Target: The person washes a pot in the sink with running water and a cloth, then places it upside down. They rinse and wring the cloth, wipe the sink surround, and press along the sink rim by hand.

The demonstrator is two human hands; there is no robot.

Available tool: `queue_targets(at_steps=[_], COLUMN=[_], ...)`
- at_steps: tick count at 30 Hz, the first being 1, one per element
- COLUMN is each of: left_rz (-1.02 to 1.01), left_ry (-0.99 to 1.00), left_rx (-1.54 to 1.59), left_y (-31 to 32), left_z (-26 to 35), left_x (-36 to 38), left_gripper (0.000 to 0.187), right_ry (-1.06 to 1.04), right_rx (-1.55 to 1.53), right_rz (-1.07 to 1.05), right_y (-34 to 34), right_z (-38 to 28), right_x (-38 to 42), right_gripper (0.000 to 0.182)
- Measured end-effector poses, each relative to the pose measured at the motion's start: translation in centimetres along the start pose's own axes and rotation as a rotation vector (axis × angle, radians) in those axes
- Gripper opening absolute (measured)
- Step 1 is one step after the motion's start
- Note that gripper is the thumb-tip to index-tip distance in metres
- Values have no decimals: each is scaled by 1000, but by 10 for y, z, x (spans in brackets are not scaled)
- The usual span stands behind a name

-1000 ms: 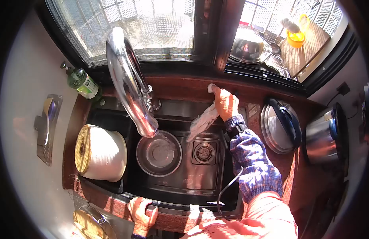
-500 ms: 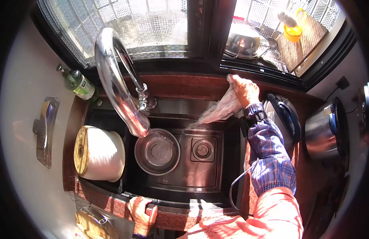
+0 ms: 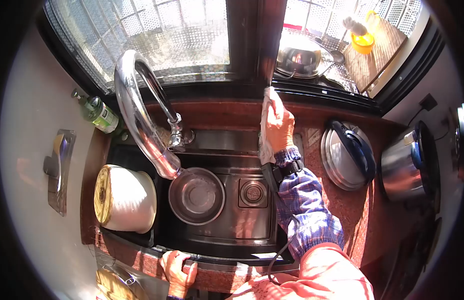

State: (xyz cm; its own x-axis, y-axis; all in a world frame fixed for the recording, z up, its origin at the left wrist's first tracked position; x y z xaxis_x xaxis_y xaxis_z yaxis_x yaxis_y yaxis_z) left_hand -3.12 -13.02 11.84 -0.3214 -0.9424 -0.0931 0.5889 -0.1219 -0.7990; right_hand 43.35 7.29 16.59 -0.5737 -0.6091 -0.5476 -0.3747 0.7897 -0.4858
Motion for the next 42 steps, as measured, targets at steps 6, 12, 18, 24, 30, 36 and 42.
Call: queue_targets(at_steps=[6, 12, 18, 24, 30, 36, 42], left_rz=[-2, -18, 6, -3, 0, -23, 14], left_ry=[15, 41, 52, 9, 23, 30, 43], left_rx=[-4, -46, -48, 30, -34, -4, -34], left_y=[0, 3, 6, 4, 3, 2, 2], left_z=[1, 2, -6, -2, 2, 4, 9], left_x=[0, 0, 6, 3, 4, -3, -4], left_gripper=[32, 31, 31, 30, 31, 30, 29], right_ry=[163, 247, 192, -106, 167, 63, -25], right_rx=[-66, 64, 128, 296, 376, 293, 98], right_rz=[34, -45, -344, -225, -85, -375, -155], right_y=[45, 107, 107, 29, 28, 55, 16], right_z=[3, -36, -32, 7, 35, 5, -37], right_x=[9, 39, 41, 24, 32, 31, -3], right_gripper=[59, 73, 64, 50, 48, 55, 48])
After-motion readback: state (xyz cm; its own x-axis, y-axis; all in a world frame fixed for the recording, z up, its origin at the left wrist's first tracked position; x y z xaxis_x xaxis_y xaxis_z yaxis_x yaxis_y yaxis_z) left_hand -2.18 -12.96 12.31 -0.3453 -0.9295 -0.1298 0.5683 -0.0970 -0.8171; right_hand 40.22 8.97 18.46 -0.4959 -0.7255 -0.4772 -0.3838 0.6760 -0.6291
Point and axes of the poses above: each hand's wrist, its own x-axis away from the middle knuckle, its own y-axis out of the palm, z = x × y, the point moved 6 cm from there along -x, towards the middle knuckle, and after that the axes turned 3 degrees about x, right-handed, at the moved point
